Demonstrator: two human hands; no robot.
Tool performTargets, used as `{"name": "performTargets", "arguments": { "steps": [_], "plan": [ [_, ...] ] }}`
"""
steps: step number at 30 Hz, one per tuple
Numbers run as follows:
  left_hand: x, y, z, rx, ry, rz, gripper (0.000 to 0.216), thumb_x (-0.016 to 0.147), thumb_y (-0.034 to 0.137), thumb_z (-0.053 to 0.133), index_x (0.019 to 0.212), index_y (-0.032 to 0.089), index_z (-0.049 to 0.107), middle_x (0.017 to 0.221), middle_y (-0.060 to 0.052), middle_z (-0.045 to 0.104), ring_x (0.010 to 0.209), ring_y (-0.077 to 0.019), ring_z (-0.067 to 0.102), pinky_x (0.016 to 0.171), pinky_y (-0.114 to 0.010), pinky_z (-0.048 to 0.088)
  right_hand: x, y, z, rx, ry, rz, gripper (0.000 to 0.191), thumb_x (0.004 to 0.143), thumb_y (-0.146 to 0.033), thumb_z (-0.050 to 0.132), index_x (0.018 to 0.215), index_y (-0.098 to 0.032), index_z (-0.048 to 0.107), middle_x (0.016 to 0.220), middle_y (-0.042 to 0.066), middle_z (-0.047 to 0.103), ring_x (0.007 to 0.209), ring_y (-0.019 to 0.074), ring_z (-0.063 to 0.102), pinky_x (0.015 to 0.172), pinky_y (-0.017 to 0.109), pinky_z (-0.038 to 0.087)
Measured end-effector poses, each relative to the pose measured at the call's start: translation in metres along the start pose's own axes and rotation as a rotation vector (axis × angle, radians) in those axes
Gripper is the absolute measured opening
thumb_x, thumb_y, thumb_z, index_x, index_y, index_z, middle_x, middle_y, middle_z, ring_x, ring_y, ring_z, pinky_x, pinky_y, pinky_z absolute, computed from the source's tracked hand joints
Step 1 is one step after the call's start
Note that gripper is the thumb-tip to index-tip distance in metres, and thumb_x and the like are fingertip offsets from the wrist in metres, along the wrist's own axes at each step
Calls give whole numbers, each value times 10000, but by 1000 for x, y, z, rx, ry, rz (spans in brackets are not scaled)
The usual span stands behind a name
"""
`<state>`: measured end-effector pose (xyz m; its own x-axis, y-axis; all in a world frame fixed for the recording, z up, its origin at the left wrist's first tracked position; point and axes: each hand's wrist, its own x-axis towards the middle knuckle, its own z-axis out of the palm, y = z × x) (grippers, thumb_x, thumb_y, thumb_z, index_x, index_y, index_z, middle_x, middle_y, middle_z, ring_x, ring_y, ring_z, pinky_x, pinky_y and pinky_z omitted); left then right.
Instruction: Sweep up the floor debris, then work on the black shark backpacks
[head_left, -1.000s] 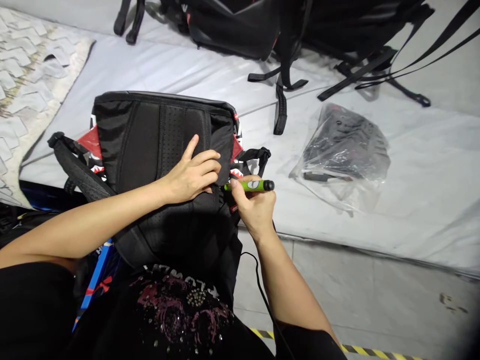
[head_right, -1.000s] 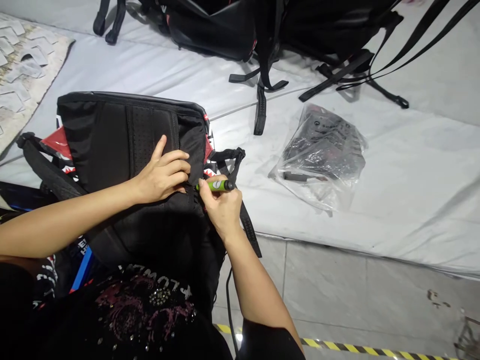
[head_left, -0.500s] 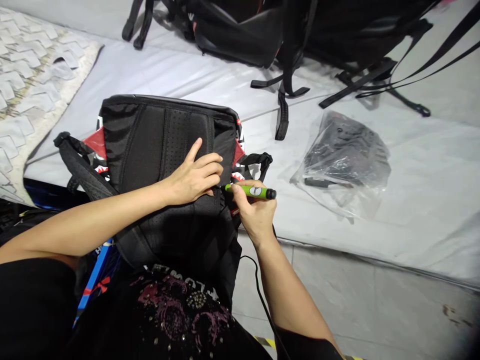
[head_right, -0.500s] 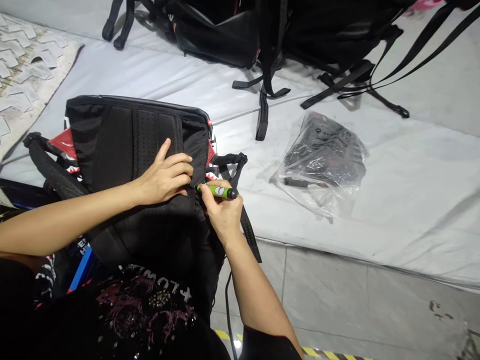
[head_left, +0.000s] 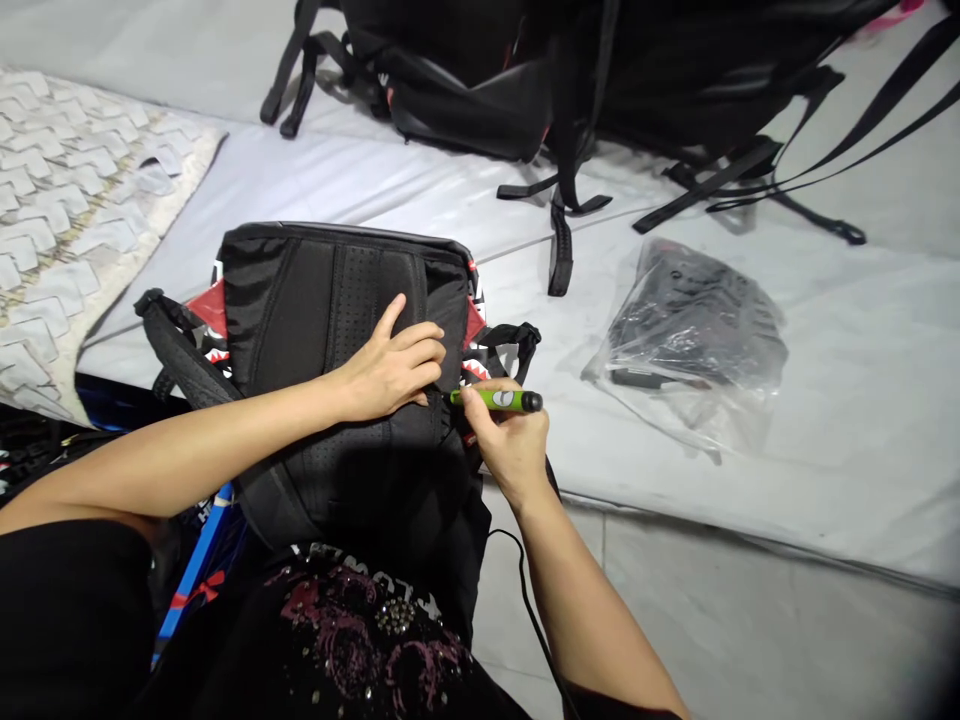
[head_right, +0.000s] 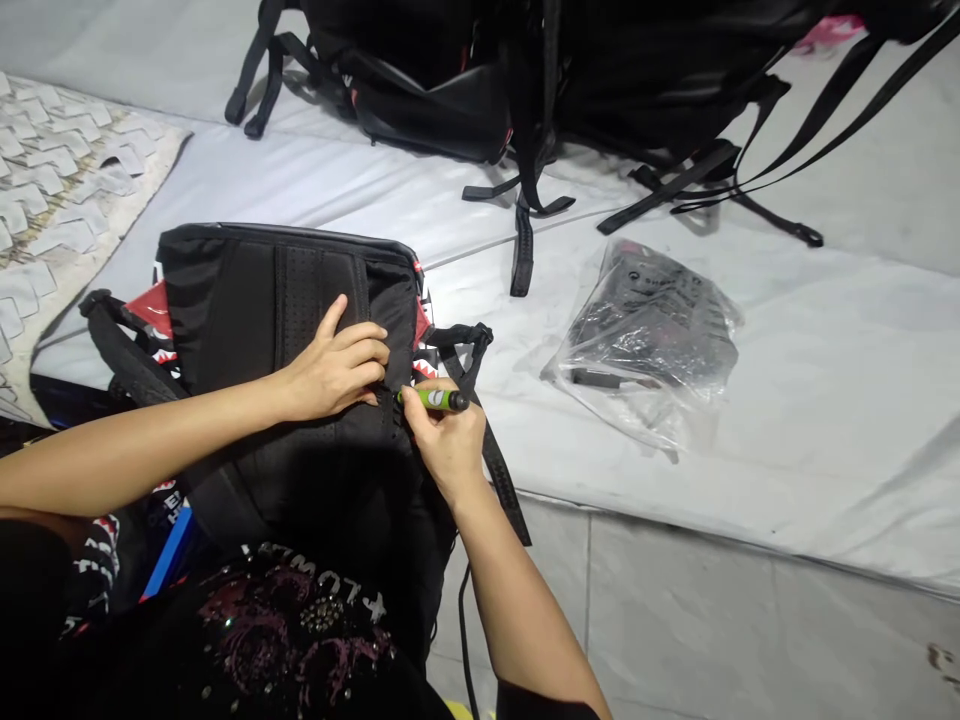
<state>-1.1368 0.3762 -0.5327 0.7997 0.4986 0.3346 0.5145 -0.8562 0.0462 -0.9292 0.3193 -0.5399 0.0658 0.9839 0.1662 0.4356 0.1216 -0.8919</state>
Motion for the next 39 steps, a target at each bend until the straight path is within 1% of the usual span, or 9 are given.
{"name": "performTargets", "arguments": {
  "steps": [6, 12, 17, 20, 23, 29, 32, 36, 39],
  "plan": [
    [27, -14, -27, 81, -235, 69, 294, 837, 428, 735, 966, 175, 663, 1034, -91, 701, 1162, -297, 557, 1169, -675, 194, -4, 4, -8, -80, -56, -40, 236, 875, -402, 664, 774, -188, 666, 610, 0, 650, 513, 155, 593, 545, 281, 489],
    [74, -37, -71, 220, -595, 51, 303, 750, 400, 791, 937, 179, 698, 970, -83, 741, 1030, -269, 612, 989, -438, 355, -9, -17, 1, 103, 42, -221, 297, 968, -304, 577, 1241, -213, 647, 1173, 98, 718, 1002, 227, 713, 892, 376, 581],
    [65, 2, -133, 326, -424, -35, 225, 749, 354, 772, 818, 156, 691, 872, -79, 738, 879, -240, 641, 776, -366, 359, -6, -56, 21, -82, 178, -590, 357, 950, -233, 590, 1304, -189, 580, 1160, 135, 705, 1057, 277, 667, 903, 432, 567],
    [48, 51, -177, 397, -290, -166, 239, 774, 369, 763, 846, 150, 697, 799, -72, 719, 837, -255, 654, 735, -368, 358, -11, -85, -3, -93, 157, -822, 345, 930, -191, 642, 1266, -223, 576, 1074, 91, 721, 952, 241, 676, 858, 380, 557],
    [36, 93, -205, 387, -238, -315, 252, 783, 378, 768, 875, 153, 699, 806, -65, 716, 846, -262, 669, 719, -352, 372, -16, -110, -41, -88, -72, -915, 348, 925, -130, 639, 1245, -247, 569, 1066, 52, 716, 907, 196, 672, 843, 327, 534],
    [4, 81, -171, -18, -309, -667, 315, 864, 483, 684, 930, 177, 709, 871, -42, 742, 812, -217, 681, 657, -296, 420, -9, -93, -40, -210, -317, -855, 350, 891, -64, 542, 1207, -205, 592, 1069, 82, 707, 928, 239, 646, 801, 363, 533],
    [-9, 53, -140, -190, -309, -567, 168, 949, 258, 562, 981, 186, 711, 915, -26, 753, 825, -163, 679, 737, -266, 472, -2, -62, -21, -300, -353, -821, 355, 882, -46, 483, 1189, -173, 607, 1030, 108, 714, 899, 261, 643, 775, 391, 546],
    [0, 31, -120, 78, 20, -322, 352, 909, 227, 612, 1260, 201, 618, 1328, -121, 636, 1259, -271, 530, 1010, -397, 426, -9, -44, -16, -257, -299, -804, 361, 924, -77, 464, 1239, -187, 602, 1090, 125, 700, 986, 261, 639, 832, 416, 552],
    [21, 13, -108, 151, -185, -354, 847, 744, 314, 812, 1481, 192, 414, 1467, -187, 502, 1344, -363, 427, 1042, -470, 381, -27, -46, -16, -202, -255, -879, 333, 952, -95, 485, 1244, -202, 602, 1074, 125, 707, 1004, 264, 648, 839, 442, 560]
  ]
}}
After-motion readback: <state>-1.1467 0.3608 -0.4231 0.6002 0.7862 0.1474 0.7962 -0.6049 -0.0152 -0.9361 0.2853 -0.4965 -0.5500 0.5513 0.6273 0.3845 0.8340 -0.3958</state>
